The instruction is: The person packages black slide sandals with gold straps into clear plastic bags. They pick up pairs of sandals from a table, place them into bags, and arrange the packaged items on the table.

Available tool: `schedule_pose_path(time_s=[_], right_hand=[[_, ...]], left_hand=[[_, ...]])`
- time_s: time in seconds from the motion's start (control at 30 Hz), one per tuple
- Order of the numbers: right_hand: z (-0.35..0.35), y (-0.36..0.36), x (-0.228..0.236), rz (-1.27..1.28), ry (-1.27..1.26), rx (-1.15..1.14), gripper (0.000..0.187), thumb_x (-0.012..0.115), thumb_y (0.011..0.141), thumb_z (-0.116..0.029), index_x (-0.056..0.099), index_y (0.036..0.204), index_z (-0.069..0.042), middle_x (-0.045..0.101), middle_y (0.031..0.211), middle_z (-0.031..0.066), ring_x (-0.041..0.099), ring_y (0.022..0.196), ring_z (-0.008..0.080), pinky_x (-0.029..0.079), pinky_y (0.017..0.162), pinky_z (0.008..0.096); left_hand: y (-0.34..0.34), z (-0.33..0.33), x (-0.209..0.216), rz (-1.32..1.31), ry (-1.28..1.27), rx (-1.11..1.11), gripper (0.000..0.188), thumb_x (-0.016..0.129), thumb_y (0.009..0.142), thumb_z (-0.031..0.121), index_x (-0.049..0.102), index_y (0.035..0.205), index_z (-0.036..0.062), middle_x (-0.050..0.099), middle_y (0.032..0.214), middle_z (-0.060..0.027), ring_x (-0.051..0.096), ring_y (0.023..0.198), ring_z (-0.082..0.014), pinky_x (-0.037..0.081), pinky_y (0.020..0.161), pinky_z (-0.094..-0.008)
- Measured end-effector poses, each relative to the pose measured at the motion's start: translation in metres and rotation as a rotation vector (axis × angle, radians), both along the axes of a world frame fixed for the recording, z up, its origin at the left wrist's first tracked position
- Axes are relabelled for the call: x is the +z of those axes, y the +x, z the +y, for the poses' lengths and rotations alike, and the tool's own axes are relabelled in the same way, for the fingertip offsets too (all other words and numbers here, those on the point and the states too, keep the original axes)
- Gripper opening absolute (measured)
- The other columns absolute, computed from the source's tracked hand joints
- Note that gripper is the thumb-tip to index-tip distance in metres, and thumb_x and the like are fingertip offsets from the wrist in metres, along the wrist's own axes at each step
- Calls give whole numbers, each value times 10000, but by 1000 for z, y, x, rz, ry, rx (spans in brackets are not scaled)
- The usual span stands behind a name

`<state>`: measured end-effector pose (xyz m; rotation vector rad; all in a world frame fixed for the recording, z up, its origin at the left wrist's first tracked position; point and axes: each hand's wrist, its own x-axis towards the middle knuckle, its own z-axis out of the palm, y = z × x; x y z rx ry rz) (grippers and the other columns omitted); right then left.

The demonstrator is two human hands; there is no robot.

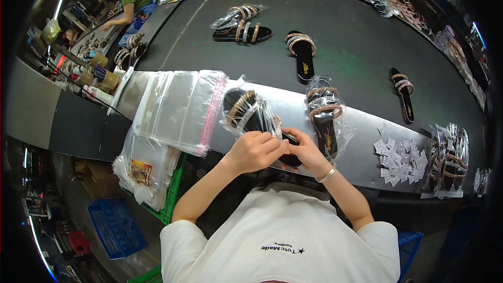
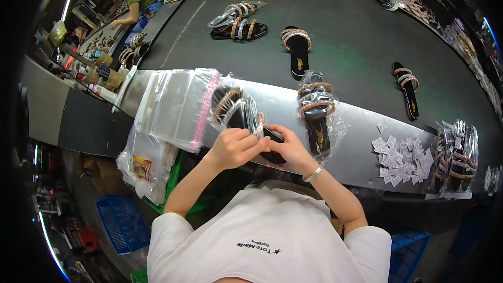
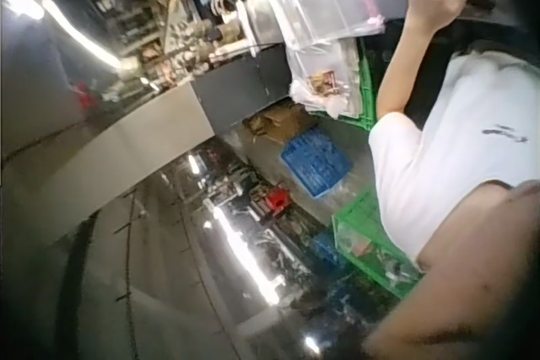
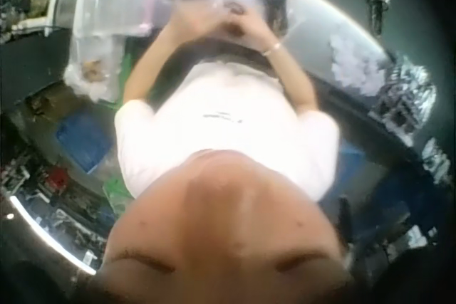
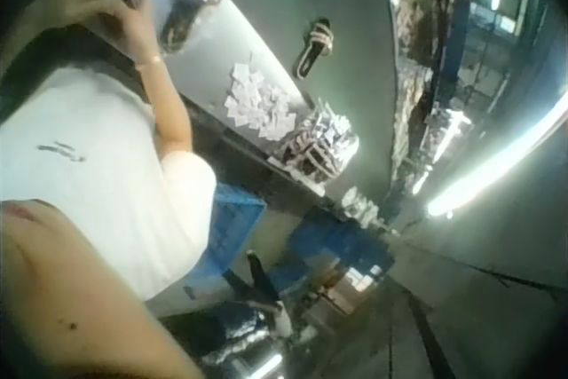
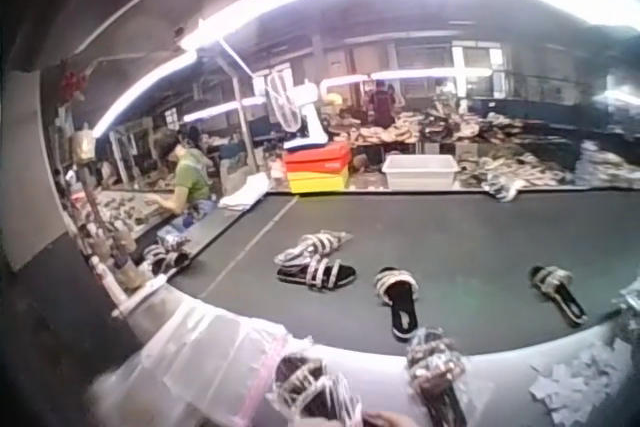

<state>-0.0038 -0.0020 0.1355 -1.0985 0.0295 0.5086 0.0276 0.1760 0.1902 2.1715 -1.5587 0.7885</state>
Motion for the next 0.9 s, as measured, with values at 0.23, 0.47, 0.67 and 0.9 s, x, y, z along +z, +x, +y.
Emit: schedule_pose_path(time_s=[0.23,0.47,0.67,0.9], right_hand=[[37,-1,-10,-166,84,-336,554,593,862,-80,321,1344,-58,605,854,112,585,570,153,445,397,286],[35,-12,33,-681,-616,-404,610,616,825,-70,369,1379,-140,578,816,146,605,660,280,491,643,371],[25,-17,31,-1054,-1020,-336,623,631,736,-55,488,1313,-244,510,901,131,594,637,284,504,572,369],[-10,17,47,-194,-298,-262,510,507,901,-66,357,1387,-100,588,859,58,559,574,66,448,429,223]], left_hand=[[-38,8,2,75,-48,55,234,705,688,167,638,873,40,359,568,18,445,492,-110,354,437,-233],[-23,14,25,389,-751,508,103,617,869,111,682,814,52,643,686,-24,539,528,-160,389,447,-251],[-20,-22,34,77,-241,-63,130,680,593,12,649,713,53,507,607,1,506,505,-160,378,448,-261],[-6,-2,22,88,-138,35,202,718,711,113,680,892,32,561,627,19,494,472,-112,380,423,-265]])
